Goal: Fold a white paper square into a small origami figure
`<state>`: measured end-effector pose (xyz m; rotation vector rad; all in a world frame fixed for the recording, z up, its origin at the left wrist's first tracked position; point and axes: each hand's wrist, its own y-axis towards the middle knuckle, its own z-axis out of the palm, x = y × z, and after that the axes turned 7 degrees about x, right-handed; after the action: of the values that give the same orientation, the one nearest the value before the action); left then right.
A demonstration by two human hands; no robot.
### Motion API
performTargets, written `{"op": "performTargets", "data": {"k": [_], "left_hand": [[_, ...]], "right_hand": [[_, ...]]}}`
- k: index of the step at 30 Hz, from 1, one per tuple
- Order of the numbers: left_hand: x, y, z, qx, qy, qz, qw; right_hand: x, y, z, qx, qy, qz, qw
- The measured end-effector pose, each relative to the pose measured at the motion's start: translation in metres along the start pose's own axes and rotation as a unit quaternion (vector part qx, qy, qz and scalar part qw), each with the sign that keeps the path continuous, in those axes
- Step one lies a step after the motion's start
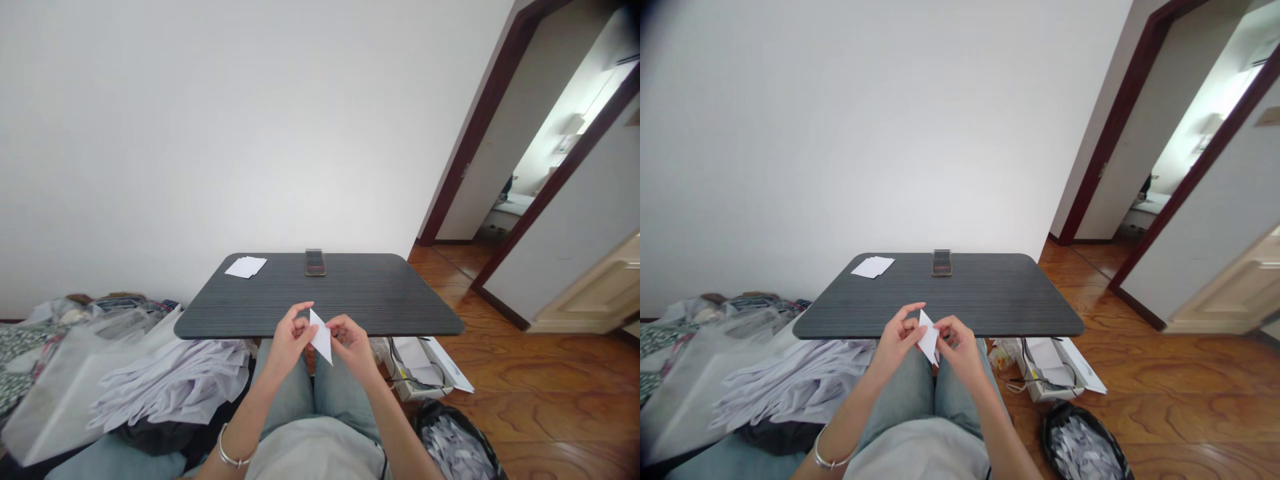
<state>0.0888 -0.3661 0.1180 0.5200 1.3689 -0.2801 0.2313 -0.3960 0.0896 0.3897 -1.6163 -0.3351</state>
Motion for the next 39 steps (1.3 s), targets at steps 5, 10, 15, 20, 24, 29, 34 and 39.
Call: {"op": "performTargets", "data": {"k": [5, 10, 15, 20, 24, 29, 34, 39], "left_hand": [[-0.005, -0.001, 0.001, -0.015, -0.002, 0.007, 1.0], [-0.006, -0.004, -0.004, 0.01, 0.005, 0.062, 0.998], [-0.003, -0.006, -0.008, 0.031, 0.081, 0.072, 0.994], [-0.006, -0.005, -0.005, -0.001, 0.117, 0.048, 0.992], [-0.004, -0.005, -0.005, -0.014, 0.132, 0.043, 0.99], [-0.001, -0.006, -0.002, -0.041, 0.145, 0.065, 0.986], [-0.004, -0.006, 0.004, -0.054, 0.108, 0.072, 0.99], [-0.003, -0.005, 0.006, -0.083, 0.064, 0.041, 0.994]], "right_hand": [[-0.003, -0.002, -0.001, 0.012, 0.04, 0.009, 0.999], [-0.001, -0.002, -0.005, -0.038, 0.101, 0.011, 0.994], [0.003, -0.001, -0.006, -0.047, 0.115, 0.004, 0.992], [0.005, -0.002, -0.006, -0.04, 0.104, 0.022, 0.994], [0.005, -0.002, -0.005, -0.036, 0.086, 0.019, 0.995], [0.005, 0.0, 0.0, -0.069, 0.081, -0.026, 0.994], [0.013, 0.0, 0.005, -0.111, 0.097, -0.002, 0.989], [0.015, 0.0, 0.006, -0.123, 0.098, 0.036, 0.987]]}}
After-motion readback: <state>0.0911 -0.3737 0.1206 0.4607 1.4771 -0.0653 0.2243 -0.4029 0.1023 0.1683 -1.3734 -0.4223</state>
